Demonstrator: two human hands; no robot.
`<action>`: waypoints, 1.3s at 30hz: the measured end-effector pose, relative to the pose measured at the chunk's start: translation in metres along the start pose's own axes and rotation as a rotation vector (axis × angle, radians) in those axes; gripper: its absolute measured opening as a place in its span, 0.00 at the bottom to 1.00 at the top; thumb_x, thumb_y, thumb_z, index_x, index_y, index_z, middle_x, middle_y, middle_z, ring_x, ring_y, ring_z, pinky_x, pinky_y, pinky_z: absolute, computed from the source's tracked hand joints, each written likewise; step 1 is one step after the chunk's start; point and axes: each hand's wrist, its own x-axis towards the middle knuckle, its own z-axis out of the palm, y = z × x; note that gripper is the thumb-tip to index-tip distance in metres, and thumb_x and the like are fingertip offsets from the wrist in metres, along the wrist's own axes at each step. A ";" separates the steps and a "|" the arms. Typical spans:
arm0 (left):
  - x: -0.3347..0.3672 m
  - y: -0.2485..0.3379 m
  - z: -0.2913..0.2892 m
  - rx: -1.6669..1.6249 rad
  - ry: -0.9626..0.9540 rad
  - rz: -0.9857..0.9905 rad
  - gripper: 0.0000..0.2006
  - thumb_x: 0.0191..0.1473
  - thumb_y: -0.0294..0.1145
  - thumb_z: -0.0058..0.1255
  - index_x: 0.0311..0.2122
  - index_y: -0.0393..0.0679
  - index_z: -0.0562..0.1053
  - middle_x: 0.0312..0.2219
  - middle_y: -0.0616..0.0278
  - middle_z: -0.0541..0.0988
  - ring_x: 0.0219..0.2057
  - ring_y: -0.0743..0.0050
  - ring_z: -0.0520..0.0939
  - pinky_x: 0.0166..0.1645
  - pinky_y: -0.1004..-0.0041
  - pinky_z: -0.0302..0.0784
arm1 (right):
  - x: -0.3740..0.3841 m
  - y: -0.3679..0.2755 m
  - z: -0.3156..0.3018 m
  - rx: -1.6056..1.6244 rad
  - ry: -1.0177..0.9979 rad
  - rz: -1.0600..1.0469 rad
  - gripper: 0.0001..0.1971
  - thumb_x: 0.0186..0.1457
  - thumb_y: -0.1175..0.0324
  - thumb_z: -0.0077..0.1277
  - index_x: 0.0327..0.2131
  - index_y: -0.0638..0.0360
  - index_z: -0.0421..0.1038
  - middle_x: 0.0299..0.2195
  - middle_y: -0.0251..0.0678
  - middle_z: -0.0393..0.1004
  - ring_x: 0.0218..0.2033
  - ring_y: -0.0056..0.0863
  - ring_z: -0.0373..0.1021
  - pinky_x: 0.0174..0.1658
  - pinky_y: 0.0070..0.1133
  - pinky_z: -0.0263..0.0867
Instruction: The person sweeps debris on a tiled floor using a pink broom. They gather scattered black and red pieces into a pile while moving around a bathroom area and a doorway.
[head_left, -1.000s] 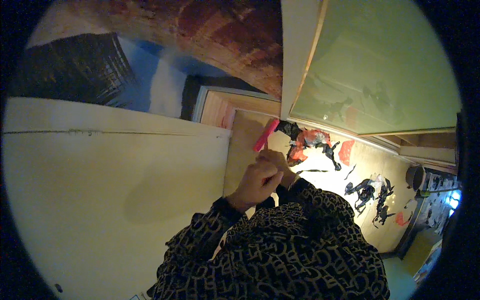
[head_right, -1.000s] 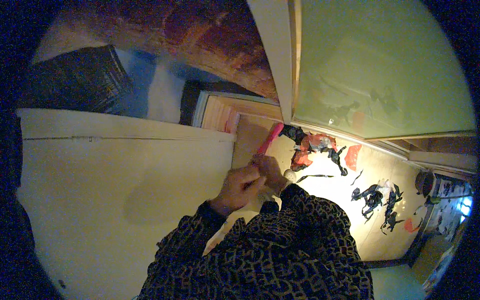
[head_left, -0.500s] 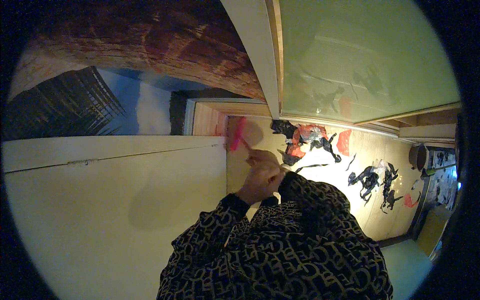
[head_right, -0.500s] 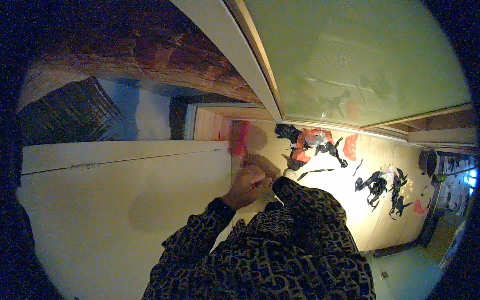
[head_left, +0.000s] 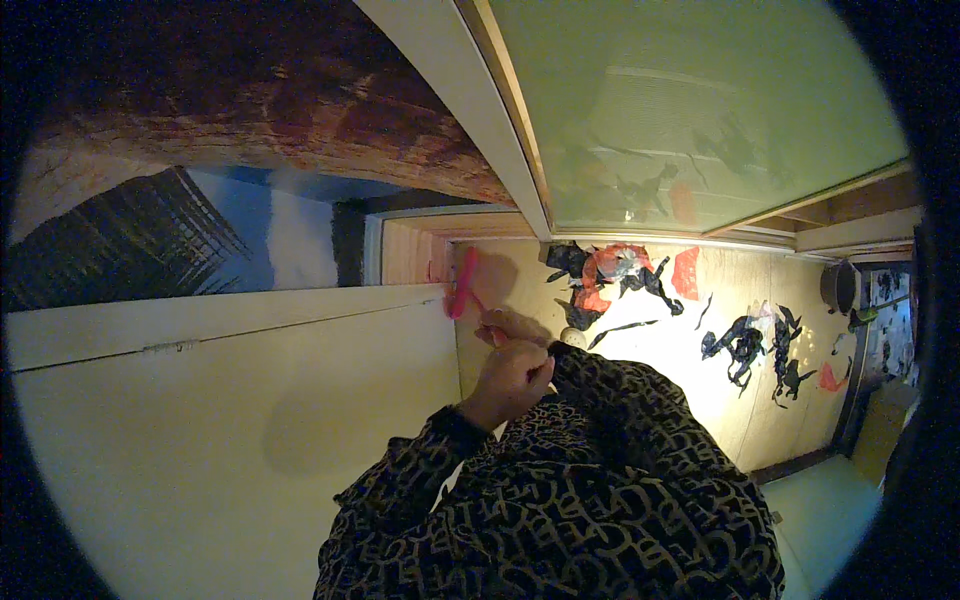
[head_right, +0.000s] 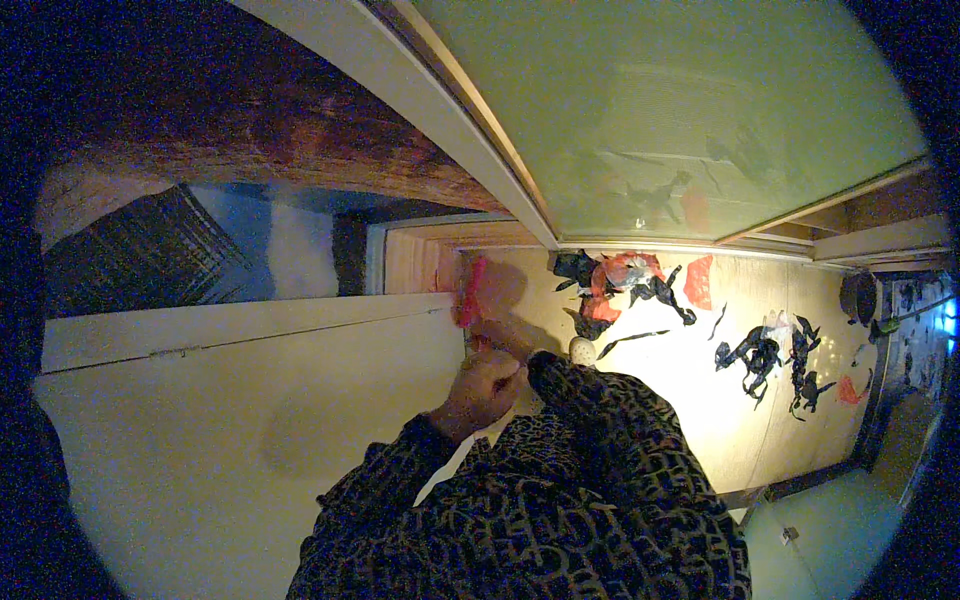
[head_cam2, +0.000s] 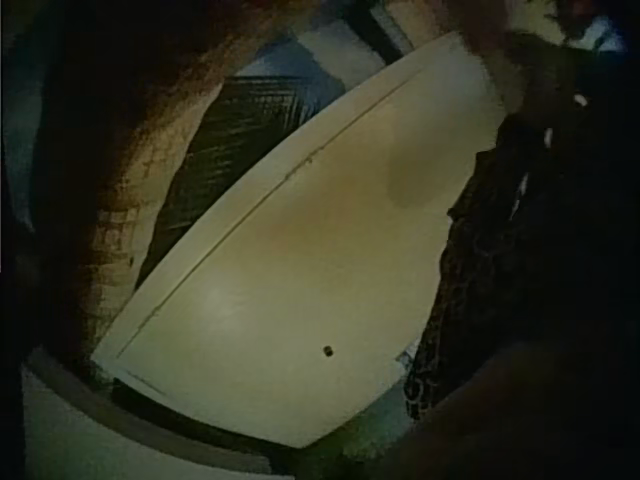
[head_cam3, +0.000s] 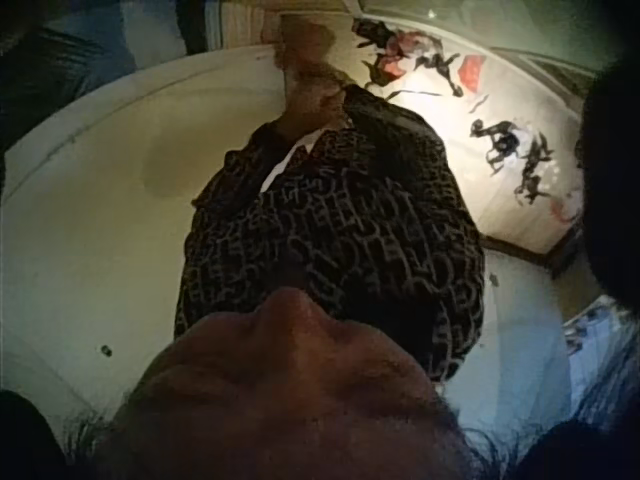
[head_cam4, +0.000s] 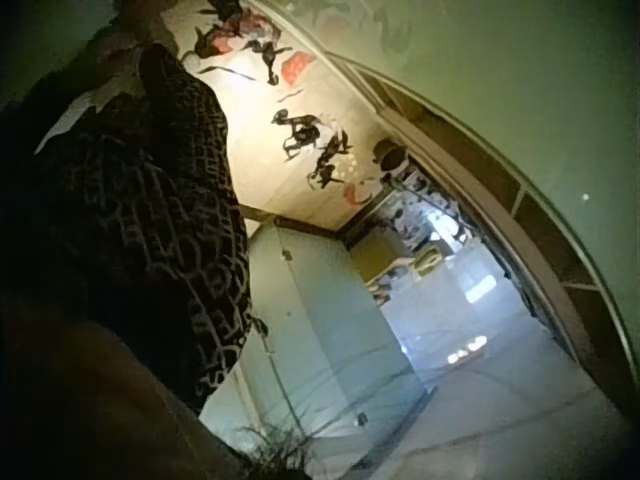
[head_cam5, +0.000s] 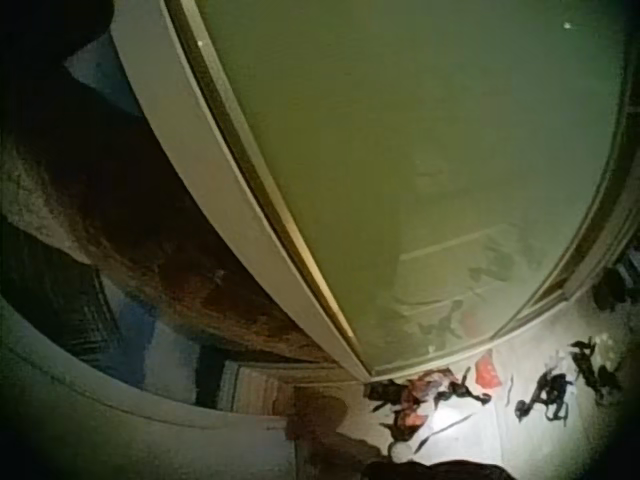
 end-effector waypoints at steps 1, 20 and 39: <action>0.003 -0.017 0.016 0.023 0.031 0.042 0.11 0.50 0.27 0.51 0.18 0.37 0.66 0.17 0.51 0.69 0.22 0.49 0.72 0.28 0.57 0.65 | -0.004 0.015 0.009 0.253 0.158 -0.062 0.11 0.49 0.67 0.57 0.34 0.65 0.72 0.32 0.36 0.73 0.33 0.28 0.70 0.35 0.25 0.70; -0.018 0.044 0.000 -0.214 -0.199 0.249 0.12 0.49 0.28 0.51 0.18 0.40 0.64 0.17 0.54 0.66 0.22 0.52 0.70 0.27 0.58 0.63 | -0.051 -0.063 -0.043 -0.627 -0.088 0.073 0.05 0.51 0.68 0.52 0.26 0.57 0.69 0.24 0.43 0.72 0.26 0.41 0.71 0.29 0.29 0.66; -0.051 0.032 -0.007 -0.276 -0.066 0.146 0.12 0.49 0.27 0.50 0.17 0.39 0.64 0.15 0.58 0.64 0.19 0.58 0.68 0.26 0.62 0.62 | -0.065 -0.100 -0.024 -1.008 -0.185 -0.039 0.05 0.52 0.66 0.48 0.29 0.56 0.69 0.25 0.39 0.72 0.28 0.36 0.72 0.29 0.30 0.66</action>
